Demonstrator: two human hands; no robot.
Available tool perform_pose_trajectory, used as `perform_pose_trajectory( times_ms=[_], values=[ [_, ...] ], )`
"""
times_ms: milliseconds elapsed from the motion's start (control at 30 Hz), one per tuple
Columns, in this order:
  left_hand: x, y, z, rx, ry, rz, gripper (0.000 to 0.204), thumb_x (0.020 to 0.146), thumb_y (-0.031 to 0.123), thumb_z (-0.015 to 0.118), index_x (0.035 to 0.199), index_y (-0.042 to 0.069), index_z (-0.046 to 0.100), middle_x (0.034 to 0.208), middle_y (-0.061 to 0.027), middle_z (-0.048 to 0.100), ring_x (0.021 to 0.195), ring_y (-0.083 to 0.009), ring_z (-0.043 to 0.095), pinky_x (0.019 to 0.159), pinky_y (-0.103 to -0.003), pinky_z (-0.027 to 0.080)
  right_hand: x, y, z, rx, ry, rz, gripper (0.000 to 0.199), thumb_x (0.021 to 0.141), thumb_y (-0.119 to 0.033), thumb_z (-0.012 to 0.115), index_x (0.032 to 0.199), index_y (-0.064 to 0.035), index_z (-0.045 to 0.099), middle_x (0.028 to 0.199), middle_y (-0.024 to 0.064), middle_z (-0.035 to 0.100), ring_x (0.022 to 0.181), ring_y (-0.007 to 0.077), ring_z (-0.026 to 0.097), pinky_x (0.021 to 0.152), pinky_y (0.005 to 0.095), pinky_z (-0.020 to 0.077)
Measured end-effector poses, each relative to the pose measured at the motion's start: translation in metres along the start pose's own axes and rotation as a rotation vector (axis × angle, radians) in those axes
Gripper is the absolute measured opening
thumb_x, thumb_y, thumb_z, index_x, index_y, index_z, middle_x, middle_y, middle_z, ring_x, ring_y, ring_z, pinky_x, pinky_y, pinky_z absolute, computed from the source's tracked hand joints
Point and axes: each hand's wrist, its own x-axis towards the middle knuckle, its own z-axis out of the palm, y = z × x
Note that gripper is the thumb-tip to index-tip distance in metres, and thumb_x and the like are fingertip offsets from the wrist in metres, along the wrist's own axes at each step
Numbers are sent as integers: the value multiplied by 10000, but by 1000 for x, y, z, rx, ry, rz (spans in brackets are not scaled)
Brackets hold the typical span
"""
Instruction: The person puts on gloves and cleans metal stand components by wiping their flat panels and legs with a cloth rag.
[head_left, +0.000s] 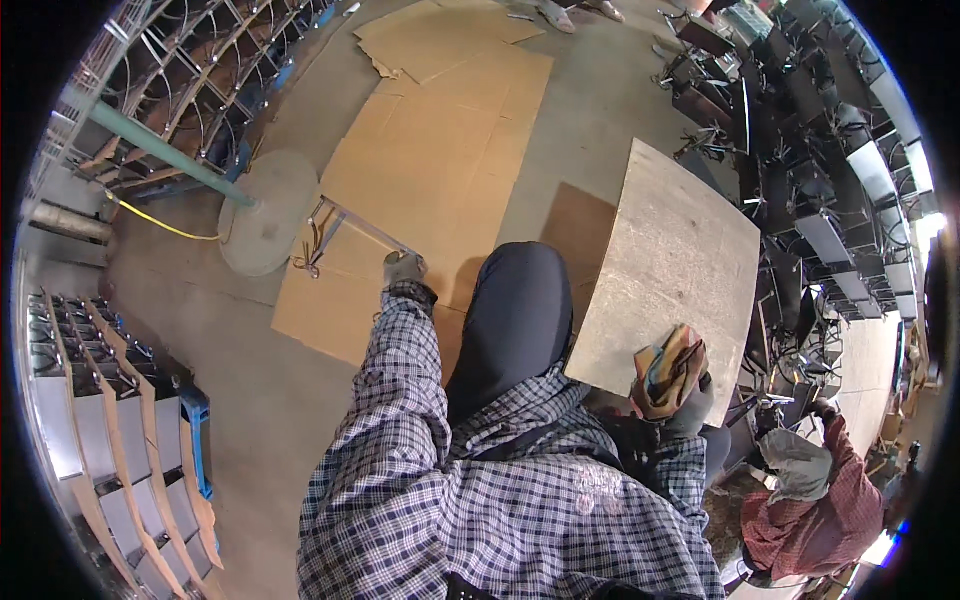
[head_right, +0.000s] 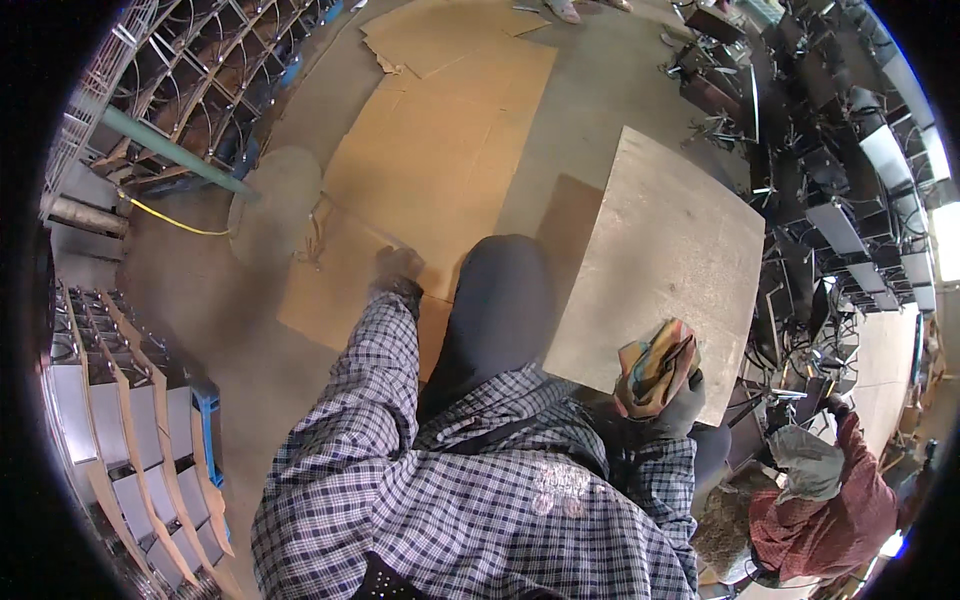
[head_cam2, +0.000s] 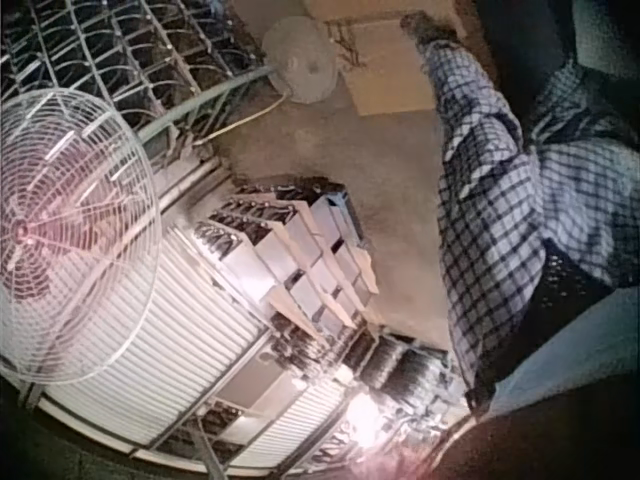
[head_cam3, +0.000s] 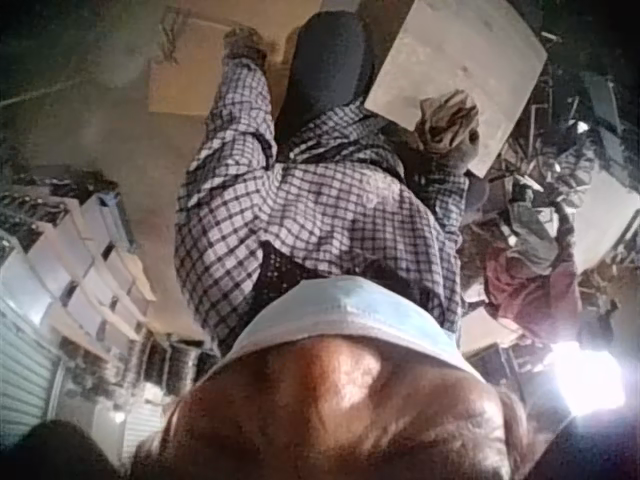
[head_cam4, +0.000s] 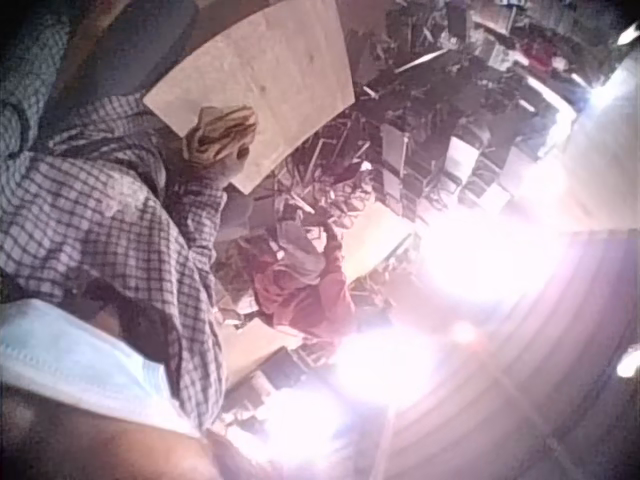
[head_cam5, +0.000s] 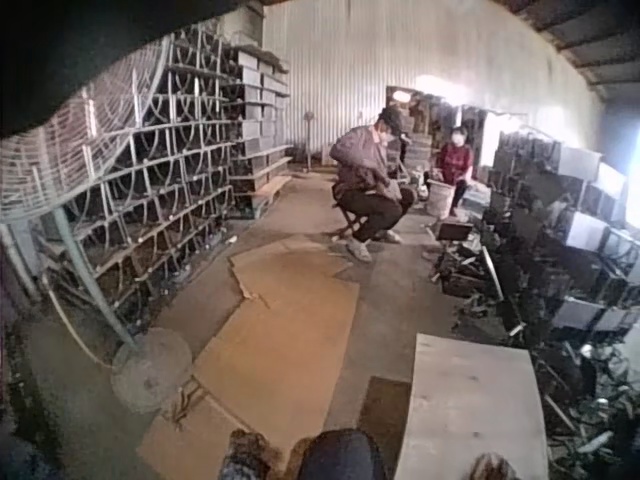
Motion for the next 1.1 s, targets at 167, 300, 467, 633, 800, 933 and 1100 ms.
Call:
perform_pose_trajectory(
  times_ms=[167, 300, 467, 633, 800, 933, 1100],
  values=[
    [-29, -5, -26, 457, -9, -354, 225, 935, 225, 607, 1081, 61, 659, 1020, -145, 711, 949, -245, 689, 815, -418, 537, -3, -3, 5, 98, -63, 17, 275, 1019, -233, 656, 1191, -18, 654, 1052, 67, 716, 885, 177, 705, 768, 308, 573],
    [-52, -28, -29, 481, -22, -385, 337, 950, 298, 611, 1194, 79, 685, 1066, -167, 725, 997, -266, 706, 845, -407, 541, -5, -6, 8, 66, -39, 25, 289, 1039, -253, 638, 1198, -13, 661, 1060, 66, 721, 882, 165, 699, 771, 303, 570],
    [-39, -58, -15, 25, -4, -46, 335, 949, 177, 663, 1250, 54, 582, 822, -92, 659, 630, -188, 618, 534, -365, 487, -3, -3, 6, 171, 2, 45, 296, 1030, -253, 649, 1209, -18, 653, 1071, 74, 718, 895, 178, 703, 770, 313, 574],
    [-38, 14, -37, -125, -382, -395, 245, 975, 206, 674, 1142, 65, 562, 765, -92, 617, 586, -202, 588, 502, -365, 474, -4, -1, 6, 116, 22, 45, 247, 1021, -176, 636, 1224, -34, 635, 1116, 101, 708, 935, 228, 718, 795, 353, 597],
    [-56, 123, -56, -13, -268, -695, 256, 981, 306, 670, 1049, 61, 639, 852, -107, 656, 668, -248, 635, 592, -410, 531, -6, -4, 11, 295, -123, 38, 279, 1012, -149, 628, 1260, -21, 620, 1140, 110, 707, 954, 245, 727, 808, 369, 610],
    [-39, 147, -56, 554, -379, -297, 329, 998, 319, 621, 1184, 49, 635, 1058, -139, 723, 960, -286, 711, 777, -414, 581, -5, -3, 6, 266, -105, 84, 273, 1021, -182, 633, 1242, -22, 634, 1123, 98, 714, 943, 215, 723, 787, 338, 600],
    [6, 144, -25, -797, -6, -527, 381, 1018, 298, 578, 1322, 70, 551, 1186, -152, 698, 1069, -281, 690, 841, -412, 577, -4, 1, 2, 152, -20, 54, 273, 1026, -216, 641, 1215, -20, 651, 1084, 77, 717, 921, 184, 712, 768, 310, 584]
  ],
)
